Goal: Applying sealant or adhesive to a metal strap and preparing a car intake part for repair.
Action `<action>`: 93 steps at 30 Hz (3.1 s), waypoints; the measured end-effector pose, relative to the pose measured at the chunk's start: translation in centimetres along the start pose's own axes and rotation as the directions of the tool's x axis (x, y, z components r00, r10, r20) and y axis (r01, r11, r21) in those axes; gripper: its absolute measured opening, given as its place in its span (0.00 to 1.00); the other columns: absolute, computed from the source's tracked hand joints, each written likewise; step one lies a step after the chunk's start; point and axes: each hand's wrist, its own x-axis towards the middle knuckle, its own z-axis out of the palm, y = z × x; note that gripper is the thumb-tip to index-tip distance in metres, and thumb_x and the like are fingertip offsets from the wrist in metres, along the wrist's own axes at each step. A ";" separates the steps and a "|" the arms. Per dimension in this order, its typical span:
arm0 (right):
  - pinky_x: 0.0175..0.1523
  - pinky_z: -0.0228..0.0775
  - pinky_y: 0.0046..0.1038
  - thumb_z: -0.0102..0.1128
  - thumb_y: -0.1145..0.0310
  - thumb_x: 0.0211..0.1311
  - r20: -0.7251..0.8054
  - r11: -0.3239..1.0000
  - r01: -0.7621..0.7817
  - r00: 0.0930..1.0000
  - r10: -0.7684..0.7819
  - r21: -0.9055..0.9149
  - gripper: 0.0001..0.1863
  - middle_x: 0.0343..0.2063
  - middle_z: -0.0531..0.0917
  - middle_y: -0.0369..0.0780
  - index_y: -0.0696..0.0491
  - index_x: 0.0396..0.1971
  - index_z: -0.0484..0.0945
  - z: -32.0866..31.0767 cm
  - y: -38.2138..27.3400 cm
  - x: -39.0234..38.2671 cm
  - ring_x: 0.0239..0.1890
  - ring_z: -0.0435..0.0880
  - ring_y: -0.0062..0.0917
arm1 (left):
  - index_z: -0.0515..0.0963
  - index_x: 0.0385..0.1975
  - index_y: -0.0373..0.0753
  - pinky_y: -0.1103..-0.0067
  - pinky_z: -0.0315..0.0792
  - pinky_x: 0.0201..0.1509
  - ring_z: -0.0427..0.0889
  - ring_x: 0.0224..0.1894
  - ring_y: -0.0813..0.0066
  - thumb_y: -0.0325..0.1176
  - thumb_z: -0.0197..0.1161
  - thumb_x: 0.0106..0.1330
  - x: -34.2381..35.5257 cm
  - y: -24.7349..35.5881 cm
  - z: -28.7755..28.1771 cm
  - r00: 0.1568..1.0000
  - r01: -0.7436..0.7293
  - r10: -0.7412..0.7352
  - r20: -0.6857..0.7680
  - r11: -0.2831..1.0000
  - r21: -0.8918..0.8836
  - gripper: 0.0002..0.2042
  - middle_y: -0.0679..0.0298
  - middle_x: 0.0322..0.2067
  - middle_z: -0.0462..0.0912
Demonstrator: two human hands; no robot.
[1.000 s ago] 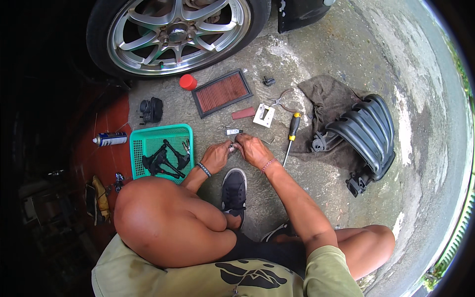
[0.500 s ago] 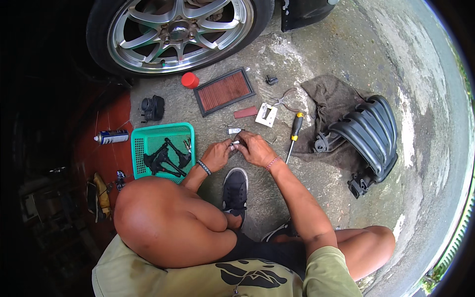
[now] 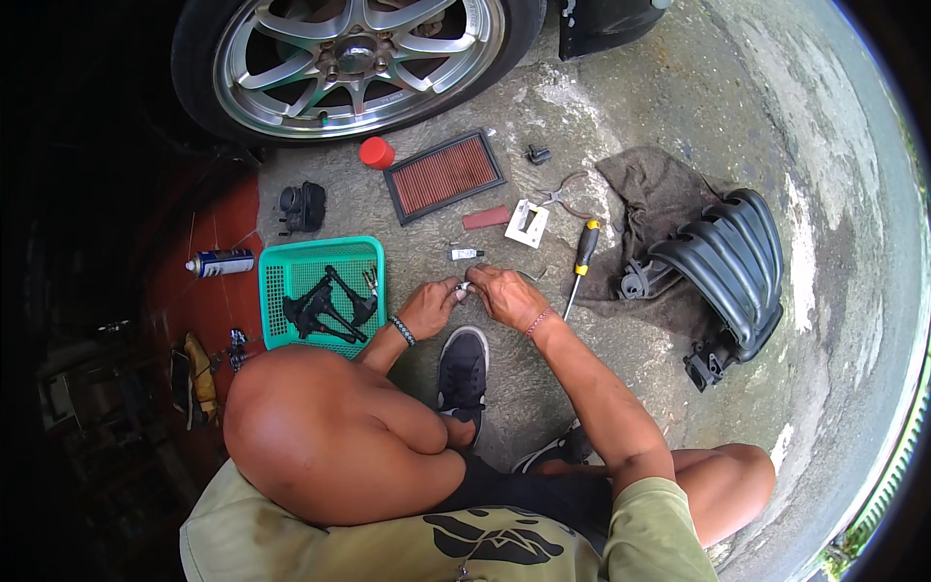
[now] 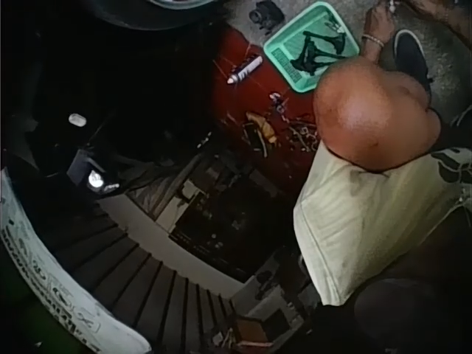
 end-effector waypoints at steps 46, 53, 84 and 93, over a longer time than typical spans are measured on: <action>0.62 0.66 0.38 0.42 0.68 0.66 -0.047 0.821 -0.113 0.993 0.105 -0.560 0.16 0.48 0.81 0.47 0.57 0.45 0.77 6.5 5.8 7.2 0.52 0.79 0.38 | 0.74 0.53 0.32 0.63 0.66 0.58 0.73 0.51 0.51 0.25 0.62 0.57 0.2 -4.8 1.3 0.853 0.309 -0.110 -0.510 0.894 0.325 0.21 0.49 0.46 0.76; 0.63 0.65 0.40 0.44 0.69 0.65 0.001 0.880 -0.176 0.980 0.197 -0.442 0.16 0.48 0.80 0.47 0.57 0.46 0.77 6.2 4.0 6.0 0.51 0.80 0.38 | 0.77 0.44 0.34 0.65 0.68 0.56 0.74 0.49 0.50 0.23 0.61 0.57 1.1 -5.0 2.3 0.880 0.151 -0.045 -0.472 0.970 0.191 0.14 0.49 0.43 0.78; 0.65 0.61 0.38 0.44 0.68 0.64 0.021 0.846 -0.145 0.983 0.181 -0.513 0.18 0.54 0.76 0.48 0.56 0.50 0.75 6.0 5.6 7.2 0.60 0.73 0.39 | 0.81 0.34 0.36 0.76 0.77 0.38 0.84 0.30 0.70 0.21 0.60 0.59 1.1 -3.6 4.0 0.870 0.270 -0.324 -0.371 0.944 -0.190 0.06 0.56 0.26 0.84; 0.35 0.75 0.30 0.72 0.72 0.48 -0.405 0.830 -0.355 0.746 0.528 0.429 0.13 0.25 0.83 0.42 0.61 0.32 0.79 4.0 2.8 5.4 0.28 0.83 0.30 | 0.78 0.44 0.33 0.83 0.78 0.37 0.83 0.31 0.80 0.24 0.63 0.64 1.8 -2.7 3.1 0.869 0.066 -0.331 -0.367 0.814 -0.577 0.10 0.61 0.34 0.84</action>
